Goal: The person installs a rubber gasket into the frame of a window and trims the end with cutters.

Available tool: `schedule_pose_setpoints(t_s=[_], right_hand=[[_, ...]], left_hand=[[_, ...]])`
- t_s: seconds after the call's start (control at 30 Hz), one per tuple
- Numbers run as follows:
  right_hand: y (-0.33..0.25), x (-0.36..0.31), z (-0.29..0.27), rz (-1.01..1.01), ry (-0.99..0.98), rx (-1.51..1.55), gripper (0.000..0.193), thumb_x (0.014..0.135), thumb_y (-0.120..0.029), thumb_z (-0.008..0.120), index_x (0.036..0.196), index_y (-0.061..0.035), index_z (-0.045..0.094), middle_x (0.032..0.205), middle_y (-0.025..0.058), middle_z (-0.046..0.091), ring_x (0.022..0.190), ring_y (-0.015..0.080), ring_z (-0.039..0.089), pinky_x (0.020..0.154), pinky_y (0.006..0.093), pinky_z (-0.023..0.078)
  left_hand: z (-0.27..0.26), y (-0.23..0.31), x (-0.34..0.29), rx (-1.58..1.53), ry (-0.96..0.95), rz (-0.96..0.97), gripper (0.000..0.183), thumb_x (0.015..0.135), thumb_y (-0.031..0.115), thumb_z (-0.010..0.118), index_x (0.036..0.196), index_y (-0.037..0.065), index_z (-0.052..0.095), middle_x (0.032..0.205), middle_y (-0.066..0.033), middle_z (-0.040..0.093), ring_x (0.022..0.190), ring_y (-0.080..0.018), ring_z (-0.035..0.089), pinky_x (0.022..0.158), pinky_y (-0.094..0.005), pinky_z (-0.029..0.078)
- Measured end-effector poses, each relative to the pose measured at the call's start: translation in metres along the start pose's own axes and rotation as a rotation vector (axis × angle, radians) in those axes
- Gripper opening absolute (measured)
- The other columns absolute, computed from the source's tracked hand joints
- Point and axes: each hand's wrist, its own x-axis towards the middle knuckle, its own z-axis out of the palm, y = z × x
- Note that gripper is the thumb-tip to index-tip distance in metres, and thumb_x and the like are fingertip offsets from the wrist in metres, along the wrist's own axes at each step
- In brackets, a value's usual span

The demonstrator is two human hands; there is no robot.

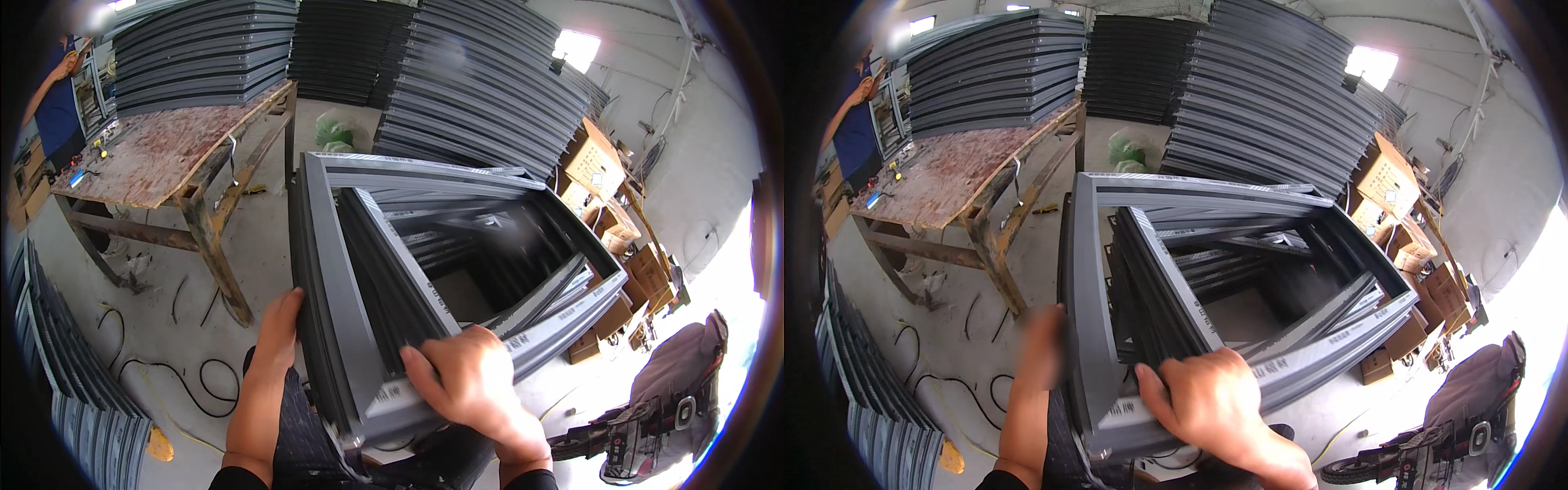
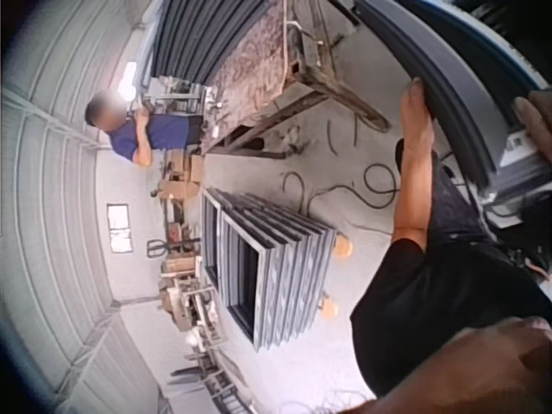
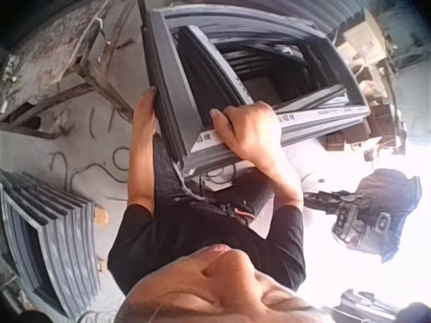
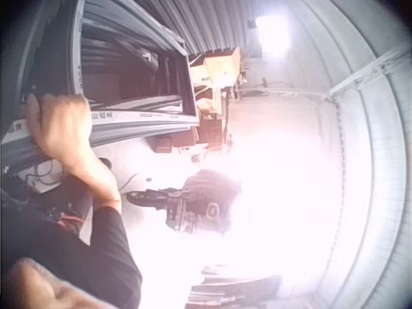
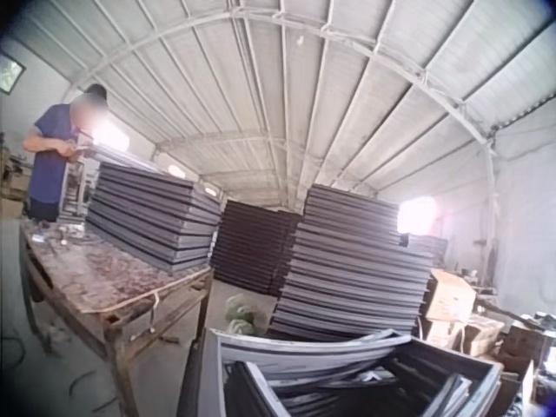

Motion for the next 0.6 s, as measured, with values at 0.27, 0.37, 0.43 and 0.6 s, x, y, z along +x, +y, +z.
schedule_pose_setpoints(t_s=[0.27, 0.37, 0.43, 0.6], right_hand=[[0.02, 0.038, 0.074, 0.164, 0.054, -0.118, 0.045, 0.086, -0.035, 0.058, 0.05, -0.0076, 0.058, 0.045, 0.0132, 0.053, 0.042, 0.0325, 0.055, 0.044, 0.041, 0.046], [0.025, 0.058, 0.089, 0.185, 0.058, -0.119, 0.046, 0.086, -0.035, 0.057, 0.05, -0.0076, 0.059, 0.047, 0.0143, 0.054, 0.044, 0.0347, 0.055, 0.045, 0.0409, 0.046], [0.027, 0.058, 0.089, 0.177, 0.053, -0.116, 0.044, 0.086, -0.034, 0.057, 0.051, -0.0082, 0.058, 0.047, 0.0136, 0.054, 0.044, 0.0344, 0.055, 0.045, 0.0416, 0.046], [0.027, 0.033, 0.076, 0.121, 0.055, -0.124, 0.039, 0.085, -0.03, 0.061, 0.053, -0.009, 0.055, 0.047, 0.013, 0.052, 0.044, 0.0338, 0.053, 0.046, 0.0417, 0.043]], left_hand=[[-0.012, -0.046, 0.112, -0.034, -0.106, -0.046, 0.04, 0.095, 0.032, 0.045, 0.093, -0.003, 0.064, 0.082, -0.0073, 0.064, 0.074, -0.0146, 0.059, 0.067, -0.0289, 0.045], [-0.015, -0.051, 0.14, -0.008, -0.142, -0.073, 0.04, 0.096, 0.032, 0.044, 0.093, -0.003, 0.064, 0.082, -0.0073, 0.064, 0.074, -0.0152, 0.059, 0.068, -0.0299, 0.046], [-0.014, -0.06, 0.149, -0.054, -0.149, -0.083, 0.041, 0.097, 0.032, 0.043, 0.094, -0.003, 0.064, 0.082, -0.0073, 0.064, 0.074, -0.0153, 0.059, 0.068, -0.0304, 0.046], [-0.001, -0.062, 0.108, -0.111, -0.077, -0.092, 0.039, 0.098, 0.032, 0.042, 0.097, -0.001, 0.063, 0.085, -0.0075, 0.064, 0.076, -0.0145, 0.059, 0.069, -0.0295, 0.047]])
